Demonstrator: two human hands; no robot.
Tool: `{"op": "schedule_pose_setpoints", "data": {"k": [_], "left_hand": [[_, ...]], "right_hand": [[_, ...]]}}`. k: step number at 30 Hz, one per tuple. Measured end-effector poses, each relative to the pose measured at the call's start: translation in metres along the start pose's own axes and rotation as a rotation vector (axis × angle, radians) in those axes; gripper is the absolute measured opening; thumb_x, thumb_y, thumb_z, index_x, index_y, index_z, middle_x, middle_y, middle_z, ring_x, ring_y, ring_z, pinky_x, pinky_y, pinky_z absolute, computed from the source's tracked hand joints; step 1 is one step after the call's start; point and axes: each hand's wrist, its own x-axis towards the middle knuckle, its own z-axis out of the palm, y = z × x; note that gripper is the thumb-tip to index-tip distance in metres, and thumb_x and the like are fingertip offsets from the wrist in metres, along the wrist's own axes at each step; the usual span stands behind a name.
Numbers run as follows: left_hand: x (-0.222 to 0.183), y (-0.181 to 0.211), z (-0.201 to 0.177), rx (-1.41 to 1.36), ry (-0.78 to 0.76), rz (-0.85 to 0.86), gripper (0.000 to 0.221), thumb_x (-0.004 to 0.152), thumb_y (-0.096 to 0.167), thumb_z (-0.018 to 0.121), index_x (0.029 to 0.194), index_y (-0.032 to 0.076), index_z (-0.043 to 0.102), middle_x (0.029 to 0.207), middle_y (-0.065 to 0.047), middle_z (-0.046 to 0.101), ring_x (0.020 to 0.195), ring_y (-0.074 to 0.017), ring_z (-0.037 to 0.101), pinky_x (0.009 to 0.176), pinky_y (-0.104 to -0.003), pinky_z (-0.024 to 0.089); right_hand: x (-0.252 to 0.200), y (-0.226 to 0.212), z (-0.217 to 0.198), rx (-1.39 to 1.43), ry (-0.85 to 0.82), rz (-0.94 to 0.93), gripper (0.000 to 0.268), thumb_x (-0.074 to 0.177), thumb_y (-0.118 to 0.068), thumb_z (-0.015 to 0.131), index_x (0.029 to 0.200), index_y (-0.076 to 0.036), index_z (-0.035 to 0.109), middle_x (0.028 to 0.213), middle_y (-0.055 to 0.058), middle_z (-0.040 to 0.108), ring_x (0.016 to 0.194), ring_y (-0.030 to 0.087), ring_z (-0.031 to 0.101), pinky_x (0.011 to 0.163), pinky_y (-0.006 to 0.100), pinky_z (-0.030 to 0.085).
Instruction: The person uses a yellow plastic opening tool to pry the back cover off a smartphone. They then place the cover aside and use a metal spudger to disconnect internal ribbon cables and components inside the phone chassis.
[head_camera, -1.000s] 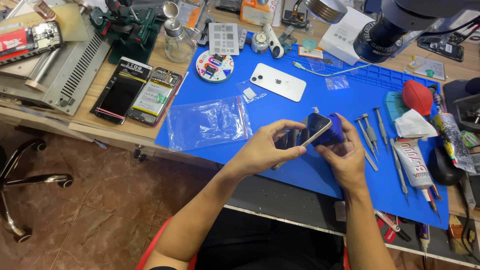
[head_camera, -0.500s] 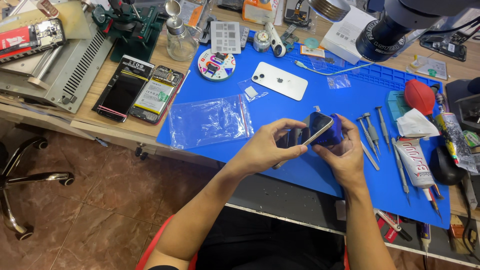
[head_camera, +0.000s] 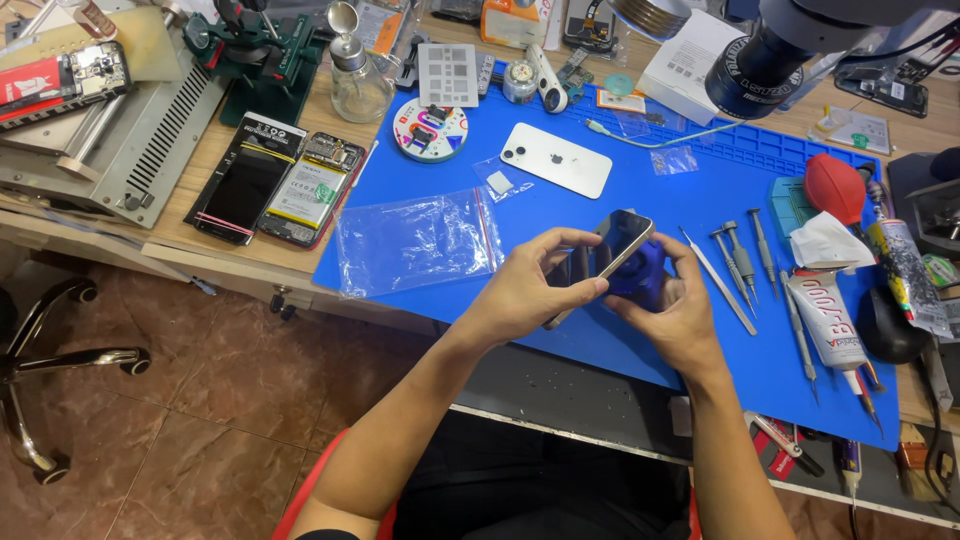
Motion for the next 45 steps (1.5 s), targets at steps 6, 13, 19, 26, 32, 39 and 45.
{"op": "schedule_pose_setpoints", "data": {"k": [6,13,19,26,32,39,45], "left_hand": [[-0.009,0.016,0.003,0.012,0.057,-0.032,0.054,0.086,0.023,0.082,0.137,0.02,0.065,0.11,-0.009,0.079,0.09,-0.0164,0.075,0.074,-0.028,0.058],[0.0,0.0,0.003,0.225,0.133,0.098,0.059,0.08,0.03,0.086,0.135,0.022,0.066,0.133,-0.009,0.071,0.129,-0.0305,0.067,0.109,-0.043,0.054],[-0.004,0.01,0.003,0.296,0.079,0.123,0.059,0.083,0.027,0.084,0.138,0.016,0.064,0.14,-0.015,0.064,0.137,-0.0373,0.06,0.117,-0.05,0.046],[-0.006,0.013,0.002,0.346,0.076,0.129,0.059,0.083,0.026,0.083,0.137,0.015,0.063,0.14,-0.018,0.063,0.134,-0.0415,0.061,0.113,-0.053,0.049],[-0.008,0.018,0.006,0.406,0.047,0.155,0.058,0.083,0.021,0.082,0.137,0.01,0.063,0.138,-0.024,0.062,0.131,-0.0479,0.061,0.109,-0.058,0.05],[-0.008,0.011,0.012,0.631,0.055,0.198,0.059,0.08,0.016,0.083,0.136,0.009,0.064,0.139,-0.026,0.06,0.126,-0.0498,0.063,0.104,-0.059,0.052],[-0.008,0.014,0.017,0.805,0.117,0.226,0.057,0.082,0.008,0.082,0.136,0.005,0.064,0.138,-0.032,0.059,0.126,-0.0499,0.062,0.103,-0.057,0.051]], "right_hand": [[-0.018,-0.02,0.009,-0.431,-0.076,0.134,0.101,0.06,-0.023,0.103,0.147,-0.007,0.053,0.127,0.019,0.07,0.123,0.034,0.068,0.107,0.049,0.053],[-0.018,-0.016,0.015,-0.553,-0.001,0.179,0.1,0.057,-0.04,0.104,0.142,-0.015,0.056,0.126,0.013,0.075,0.129,0.033,0.066,0.128,0.048,0.035],[-0.009,-0.008,0.014,-0.664,0.08,0.028,0.088,0.068,-0.03,0.1,0.136,-0.003,0.05,0.138,0.023,0.067,0.136,0.043,0.058,0.131,0.058,0.021],[-0.006,-0.019,0.02,-0.8,0.025,-0.023,0.085,0.076,-0.035,0.095,0.137,-0.004,0.044,0.148,0.024,0.061,0.152,0.043,0.04,0.126,0.07,0.013],[-0.005,-0.05,0.003,-0.755,-0.06,0.26,0.118,0.073,-0.051,0.092,0.163,-0.006,0.03,0.168,0.027,0.032,0.158,0.049,0.021,0.128,0.067,0.011],[-0.022,-0.035,-0.025,-0.55,0.112,0.231,0.082,0.09,-0.041,0.08,0.158,-0.009,0.045,0.16,0.014,0.053,0.15,0.033,0.045,0.126,0.051,0.032],[-0.026,-0.031,-0.025,-0.572,0.146,0.198,0.073,0.095,-0.038,0.077,0.156,-0.013,0.048,0.155,0.009,0.059,0.147,0.028,0.05,0.124,0.048,0.036]]}}
